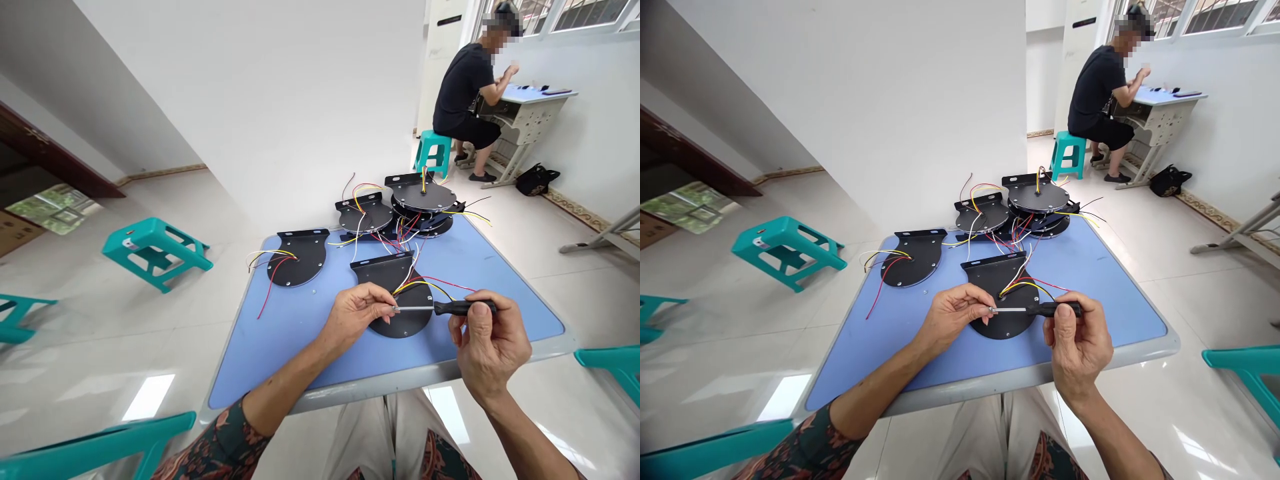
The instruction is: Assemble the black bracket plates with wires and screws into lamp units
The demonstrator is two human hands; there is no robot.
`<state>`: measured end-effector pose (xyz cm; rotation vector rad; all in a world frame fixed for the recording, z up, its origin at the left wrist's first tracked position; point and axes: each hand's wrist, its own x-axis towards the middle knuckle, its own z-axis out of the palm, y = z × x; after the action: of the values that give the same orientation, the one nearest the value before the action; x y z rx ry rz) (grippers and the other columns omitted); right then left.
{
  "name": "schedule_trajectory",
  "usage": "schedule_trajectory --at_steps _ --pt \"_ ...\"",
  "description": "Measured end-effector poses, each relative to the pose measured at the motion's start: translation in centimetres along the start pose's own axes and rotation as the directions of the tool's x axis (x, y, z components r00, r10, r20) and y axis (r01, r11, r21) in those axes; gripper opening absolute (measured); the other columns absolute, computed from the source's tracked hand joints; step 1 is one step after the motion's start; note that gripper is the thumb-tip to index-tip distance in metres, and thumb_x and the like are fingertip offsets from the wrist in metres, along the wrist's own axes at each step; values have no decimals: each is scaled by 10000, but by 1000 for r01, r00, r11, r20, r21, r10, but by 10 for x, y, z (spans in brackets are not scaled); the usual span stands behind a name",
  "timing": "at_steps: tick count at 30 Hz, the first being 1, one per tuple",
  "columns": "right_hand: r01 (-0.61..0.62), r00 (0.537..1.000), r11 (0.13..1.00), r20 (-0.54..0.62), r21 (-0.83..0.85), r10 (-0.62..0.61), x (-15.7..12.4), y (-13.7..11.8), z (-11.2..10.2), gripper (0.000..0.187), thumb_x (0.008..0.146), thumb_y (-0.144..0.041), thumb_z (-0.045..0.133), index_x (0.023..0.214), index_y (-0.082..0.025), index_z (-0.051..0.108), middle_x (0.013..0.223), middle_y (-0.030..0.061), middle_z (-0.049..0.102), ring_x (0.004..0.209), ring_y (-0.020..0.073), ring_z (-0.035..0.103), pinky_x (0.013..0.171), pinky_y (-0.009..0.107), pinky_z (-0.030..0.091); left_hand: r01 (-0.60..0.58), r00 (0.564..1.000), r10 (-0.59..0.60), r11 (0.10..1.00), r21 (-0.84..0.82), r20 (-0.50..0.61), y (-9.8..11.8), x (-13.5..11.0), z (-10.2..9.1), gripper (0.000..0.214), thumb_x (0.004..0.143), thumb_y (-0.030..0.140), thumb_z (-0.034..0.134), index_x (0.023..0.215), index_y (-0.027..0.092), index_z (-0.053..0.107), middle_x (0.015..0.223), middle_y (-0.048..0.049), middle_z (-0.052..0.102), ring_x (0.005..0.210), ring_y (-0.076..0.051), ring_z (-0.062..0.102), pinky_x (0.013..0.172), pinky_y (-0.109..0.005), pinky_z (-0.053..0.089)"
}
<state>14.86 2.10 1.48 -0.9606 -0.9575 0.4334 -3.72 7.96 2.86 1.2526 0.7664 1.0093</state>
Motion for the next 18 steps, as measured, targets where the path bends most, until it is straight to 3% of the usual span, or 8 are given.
schedule_trajectory --at_steps 9,18 --pt "195 981 976 35 -96 -192 -9 6 -3 101 968 -255 632 1033 -181 616 614 -49 603 403 118 575 359 245 442 12 999 -14 999 -37 -34 -1 0 -2 281 725 351 866 792 130 705 707 -28 732 593 -106 647 659 -245 552" --pt "286 955 938 135 -198 -263 -7 6 -12 112 965 -230 610 1070 -190 611 611 -44 620 415 125 584 363 237 430 -16 999 17 999 31 -40 -1 0 -2 290 719 366 873 792 135 713 701 -27 727 610 -120 668 655 -247 565"
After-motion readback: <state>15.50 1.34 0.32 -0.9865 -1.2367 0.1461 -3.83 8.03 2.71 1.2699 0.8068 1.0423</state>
